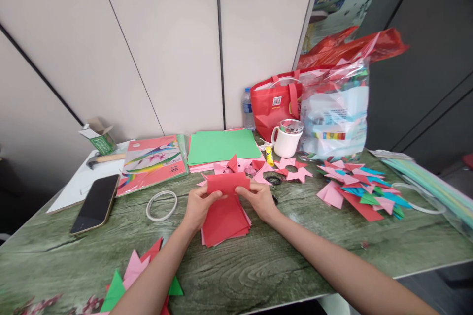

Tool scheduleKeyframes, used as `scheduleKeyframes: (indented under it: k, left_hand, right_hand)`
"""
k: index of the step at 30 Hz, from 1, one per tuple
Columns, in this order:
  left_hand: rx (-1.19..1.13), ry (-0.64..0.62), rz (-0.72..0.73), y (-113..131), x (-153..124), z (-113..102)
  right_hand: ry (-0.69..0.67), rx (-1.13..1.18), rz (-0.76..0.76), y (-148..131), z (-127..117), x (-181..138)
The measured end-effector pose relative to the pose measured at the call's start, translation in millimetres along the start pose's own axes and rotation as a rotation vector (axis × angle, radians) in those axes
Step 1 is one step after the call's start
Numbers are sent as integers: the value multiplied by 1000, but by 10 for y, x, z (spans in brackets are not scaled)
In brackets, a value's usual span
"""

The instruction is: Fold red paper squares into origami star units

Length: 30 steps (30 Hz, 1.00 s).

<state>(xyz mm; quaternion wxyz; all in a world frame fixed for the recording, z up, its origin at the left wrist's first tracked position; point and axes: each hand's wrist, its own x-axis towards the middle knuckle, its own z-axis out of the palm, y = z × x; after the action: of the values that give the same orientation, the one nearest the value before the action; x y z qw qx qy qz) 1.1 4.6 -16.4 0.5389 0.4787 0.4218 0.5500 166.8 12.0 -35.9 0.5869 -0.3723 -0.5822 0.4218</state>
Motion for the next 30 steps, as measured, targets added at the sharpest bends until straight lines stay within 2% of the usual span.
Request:
scheduleKeyframes:
  k: [4,9,12,16,24,30]
  left_hand:
    - [27,-3,-18,-3,-9,0]
    - [-37,-23,45,36,-22,25]
    - [-68,-59,32,57,-26,37]
    - [-49,-19,14,27,-8,12]
    - [57,23,94,9,2,-6]
    - [58,13,91,12,-9,4]
  right_hand:
    - [-15,96,87,24,-1,6]
    - [-7,150,71,-26,10,-22]
    - [-36,92,51,-42,19,-39]
    - [-55,-43,27,-12,27,-52]
    - [-81,-51,16,20,35,-72]
    - [-88,-70,13,19,32,-74]
